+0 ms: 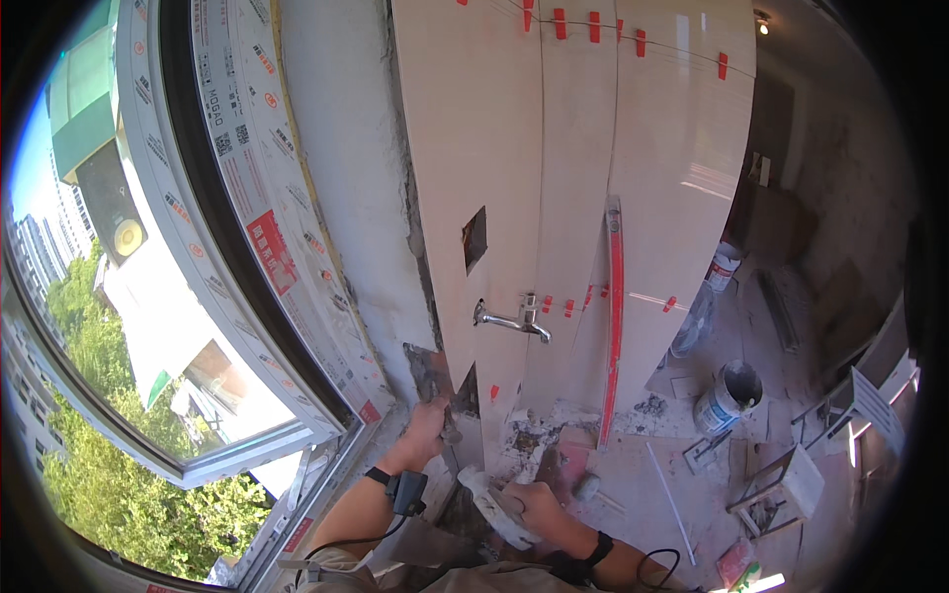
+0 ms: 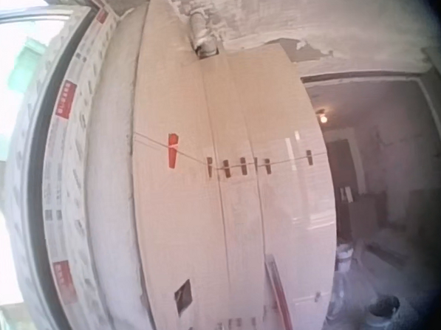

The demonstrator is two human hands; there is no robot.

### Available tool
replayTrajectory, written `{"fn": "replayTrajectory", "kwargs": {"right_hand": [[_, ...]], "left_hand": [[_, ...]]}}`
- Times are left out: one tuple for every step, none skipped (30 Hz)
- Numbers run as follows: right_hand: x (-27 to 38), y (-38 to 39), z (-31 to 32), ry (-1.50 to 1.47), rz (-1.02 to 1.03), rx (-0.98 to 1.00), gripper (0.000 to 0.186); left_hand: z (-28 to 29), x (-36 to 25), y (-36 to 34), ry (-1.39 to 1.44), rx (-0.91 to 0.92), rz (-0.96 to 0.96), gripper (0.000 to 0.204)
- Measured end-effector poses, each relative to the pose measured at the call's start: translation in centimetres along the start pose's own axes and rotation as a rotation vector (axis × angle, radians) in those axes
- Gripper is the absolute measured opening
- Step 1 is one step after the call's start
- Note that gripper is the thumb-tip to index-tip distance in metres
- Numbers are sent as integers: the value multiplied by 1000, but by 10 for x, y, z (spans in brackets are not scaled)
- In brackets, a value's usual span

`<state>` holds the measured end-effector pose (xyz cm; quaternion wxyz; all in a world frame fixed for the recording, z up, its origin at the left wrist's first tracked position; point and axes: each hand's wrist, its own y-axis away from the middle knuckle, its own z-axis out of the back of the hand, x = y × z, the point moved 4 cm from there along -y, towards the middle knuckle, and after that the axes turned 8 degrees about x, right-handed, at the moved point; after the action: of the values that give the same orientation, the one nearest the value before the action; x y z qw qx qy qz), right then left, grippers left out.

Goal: Measure and cut tiles to fit around wall fixtures and windows during renovation.

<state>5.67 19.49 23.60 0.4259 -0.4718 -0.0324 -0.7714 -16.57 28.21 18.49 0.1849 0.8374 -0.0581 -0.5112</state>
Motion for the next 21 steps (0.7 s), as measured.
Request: {"fn": "replayTrajectory", "kwargs": {"right_hand": [[17, 2, 6, -27, 83, 13, 13], [2, 6, -1, -22, 74, -4, 13], [-32, 10, -14, -145, -26, -61, 13], [-61, 15, -22, -272, -131, -122, 13], [-64, -5, -20, 137, -136, -21, 14], [-55, 2, -18, 132, -140, -25, 14], [-34, 2, -13, 177, -99, -17, 11], [-18, 10, -12, 217, -79, -7, 10], [-15, 8, -6, 15, -118, 45, 11], [-17, 10, -5, 12, -122, 42, 11], [-14, 11, -3, -61, 101, -53, 10], [-12, 14, 0, -134, 324, -148, 10], [-17, 14, -1, -132, 313, -162, 10], [-28, 8, -6, 19, 138, -110, 9], [-38, 4, -9, 169, -38, -56, 9], [-44, -11, -10, 323, -182, 2, 9], [-25, -6, -10, 241, -49, -94, 10], [-9, 10, -17, 221, -66, -80, 10], [-6, 15, -9, 39, -49, -79, 18], [-4, 14, -2, -142, -32, -86, 25], [5, 12, 12, -18, 62, -140, 26]], "left_hand": [[10, 2, -15, 42, 24, -56, 24], [-1, -2, -18, 64, 77, -78, 25], [-8, -4, -19, 30, 90, -64, 26], [-23, -7, -12, 19, 104, -49, 26], [-29, -12, -5, 33, 46, -55, 25], [-31, -13, -2, 46, -12, -60, 24], [-25, -21, -4, 43, -20, -79, 24], [-19, -18, -2, 15, -4, -73, 24], [-13, -15, -2, -12, 12, -66, 24], [-15, -14, -2, -14, 13, -62, 24], [-16, -12, -3, 10, 11, -33, 25], [-17, -11, -4, 34, 10, -5, 26], [-25, -13, -2, 25, 19, 6, 26], [-33, -19, 6, 15, 23, 2, 21], [-38, -22, 11, 6, 28, -2, 15], [-25, -26, 0, 5, 21, -28, 15], [-7, -26, -20, -278, 106, -199, 16], [5, -10, -13, -569, 191, -317, 17], [-5, -6, -12, 24, 110, -41, 17], [-18, -5, -6, 23, 116, -38, 17], [-28, -4, 0, 47, 73, -27, 16]]}}
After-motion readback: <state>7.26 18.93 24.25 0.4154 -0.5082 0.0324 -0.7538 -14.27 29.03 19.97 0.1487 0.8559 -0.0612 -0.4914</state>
